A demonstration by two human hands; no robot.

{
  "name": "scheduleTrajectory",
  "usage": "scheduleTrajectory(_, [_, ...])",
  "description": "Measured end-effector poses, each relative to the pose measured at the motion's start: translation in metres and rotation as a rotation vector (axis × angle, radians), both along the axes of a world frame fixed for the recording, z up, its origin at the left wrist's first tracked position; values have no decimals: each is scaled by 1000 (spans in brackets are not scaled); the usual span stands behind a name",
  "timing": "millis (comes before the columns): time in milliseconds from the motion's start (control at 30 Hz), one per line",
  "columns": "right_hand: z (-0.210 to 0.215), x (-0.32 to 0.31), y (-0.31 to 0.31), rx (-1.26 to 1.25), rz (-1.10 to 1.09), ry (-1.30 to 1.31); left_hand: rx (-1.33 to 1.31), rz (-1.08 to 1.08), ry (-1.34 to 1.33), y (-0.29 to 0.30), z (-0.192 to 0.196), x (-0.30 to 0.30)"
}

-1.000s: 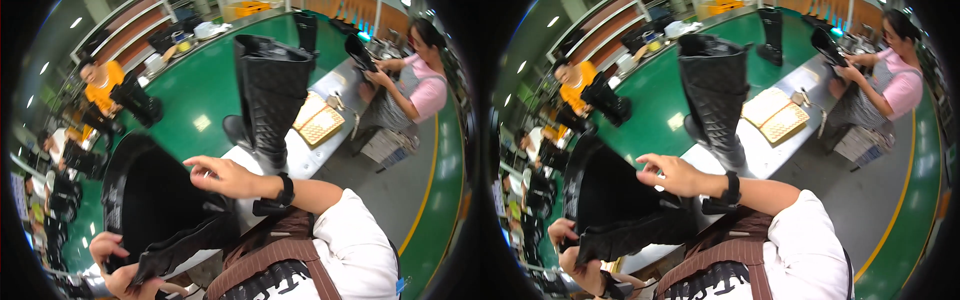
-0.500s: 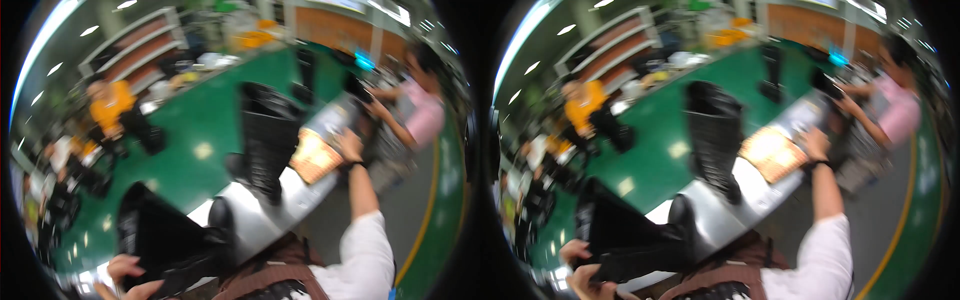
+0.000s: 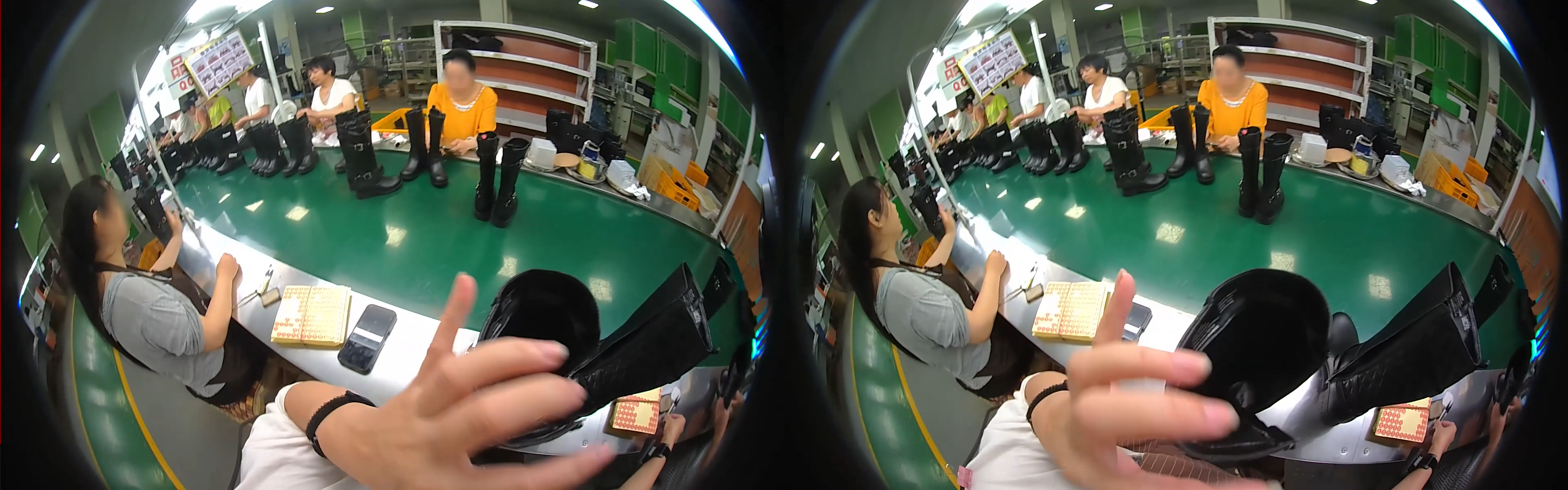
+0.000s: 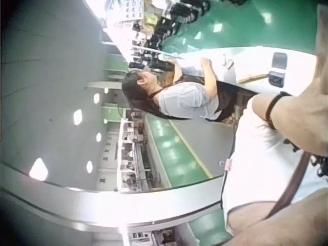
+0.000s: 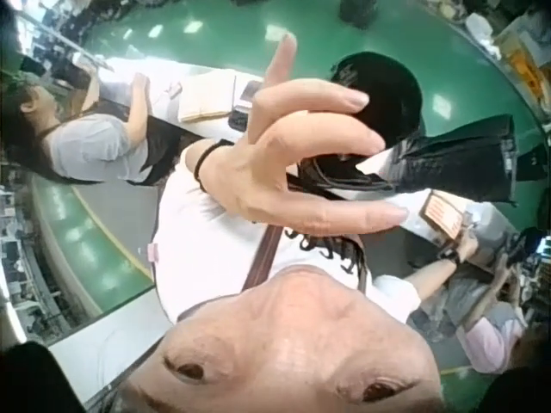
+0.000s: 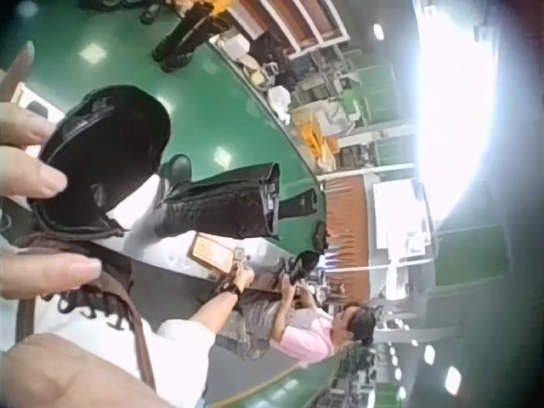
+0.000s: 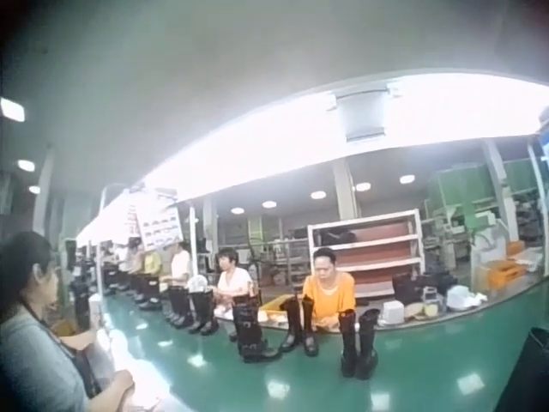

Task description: Inspecting, zipping, and preparing boots on an assembly line.

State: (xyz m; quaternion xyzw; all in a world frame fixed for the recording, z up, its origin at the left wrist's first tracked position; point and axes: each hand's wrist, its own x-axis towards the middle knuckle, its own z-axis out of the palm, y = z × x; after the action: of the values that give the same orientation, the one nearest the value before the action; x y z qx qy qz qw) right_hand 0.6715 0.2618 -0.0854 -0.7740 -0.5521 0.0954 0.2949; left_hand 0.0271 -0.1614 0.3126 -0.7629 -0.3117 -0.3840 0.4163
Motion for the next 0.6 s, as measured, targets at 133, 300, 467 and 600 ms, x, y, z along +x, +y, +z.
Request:
scheduleTrajectory(133, [-29, 19, -17, -70, -53, -31, -580, -342, -607, 4, 10, 57])
scheduleTrajectory(300, [-13, 20, -6, 156, 9, -78, -281, -382, -340, -20, -20, 6])
scheduleTrajectory(467, [30, 6, -64, 506, -21, -183, -416, -328, -760, -2, -23, -19])
scheduleTrajectory(600, [98, -51, -120, 550, 92, 170, -774, -303, -1166, 30, -29, -48])
